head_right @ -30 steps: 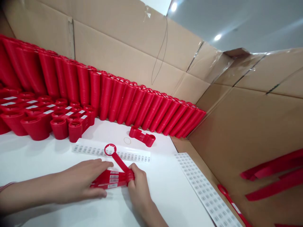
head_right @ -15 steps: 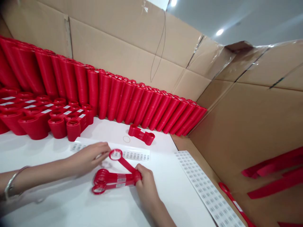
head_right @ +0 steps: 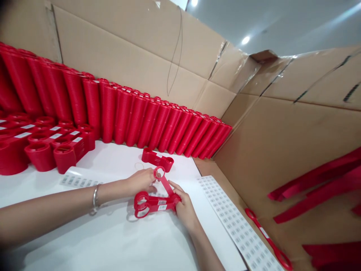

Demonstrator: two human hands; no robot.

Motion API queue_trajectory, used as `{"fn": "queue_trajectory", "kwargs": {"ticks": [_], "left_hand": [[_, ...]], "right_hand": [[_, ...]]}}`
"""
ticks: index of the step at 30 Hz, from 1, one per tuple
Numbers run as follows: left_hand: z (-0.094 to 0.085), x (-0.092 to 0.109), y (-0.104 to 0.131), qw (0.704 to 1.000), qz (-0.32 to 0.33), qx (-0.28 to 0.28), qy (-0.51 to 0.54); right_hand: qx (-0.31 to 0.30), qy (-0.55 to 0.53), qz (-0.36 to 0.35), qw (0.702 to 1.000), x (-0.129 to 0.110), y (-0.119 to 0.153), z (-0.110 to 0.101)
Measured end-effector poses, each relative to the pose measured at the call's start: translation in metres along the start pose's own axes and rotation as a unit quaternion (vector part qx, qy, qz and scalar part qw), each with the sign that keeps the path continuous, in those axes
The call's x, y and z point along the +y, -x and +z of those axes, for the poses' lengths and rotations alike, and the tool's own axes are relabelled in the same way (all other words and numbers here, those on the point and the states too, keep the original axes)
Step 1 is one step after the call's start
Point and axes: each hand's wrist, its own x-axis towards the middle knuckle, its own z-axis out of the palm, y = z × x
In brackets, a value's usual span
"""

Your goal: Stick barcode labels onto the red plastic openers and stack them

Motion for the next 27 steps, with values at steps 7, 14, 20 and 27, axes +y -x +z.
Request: {"fn": "queue_trajectory", "kwargs": {"ticks": [7,14,20,27], "left_hand": [[-0.004,-0.001,0.005,0.999,0.018,-0.019,0.036],[-0.002,0.003,0.010,0.997,0.018,-0.023,0.075],[-0.006,0.004,0.007,0.992,0.032,-0.025,0.120],[-0.010,0.007,0.004,0.988,0.046,-0.040,0.141]], "right_hand": [[0.003,0.001,0.042,0.999,-0.005,0.001,-0.004],[-0.010,-0.033,0.058,0.998,-0.010,0.005,-0.002],[-0.022,-0.056,0.081,0.995,-0.011,0.007,-0.002],[-0.010,-0.089,0.123,0.988,-0.003,0.007,-0.002]]}}
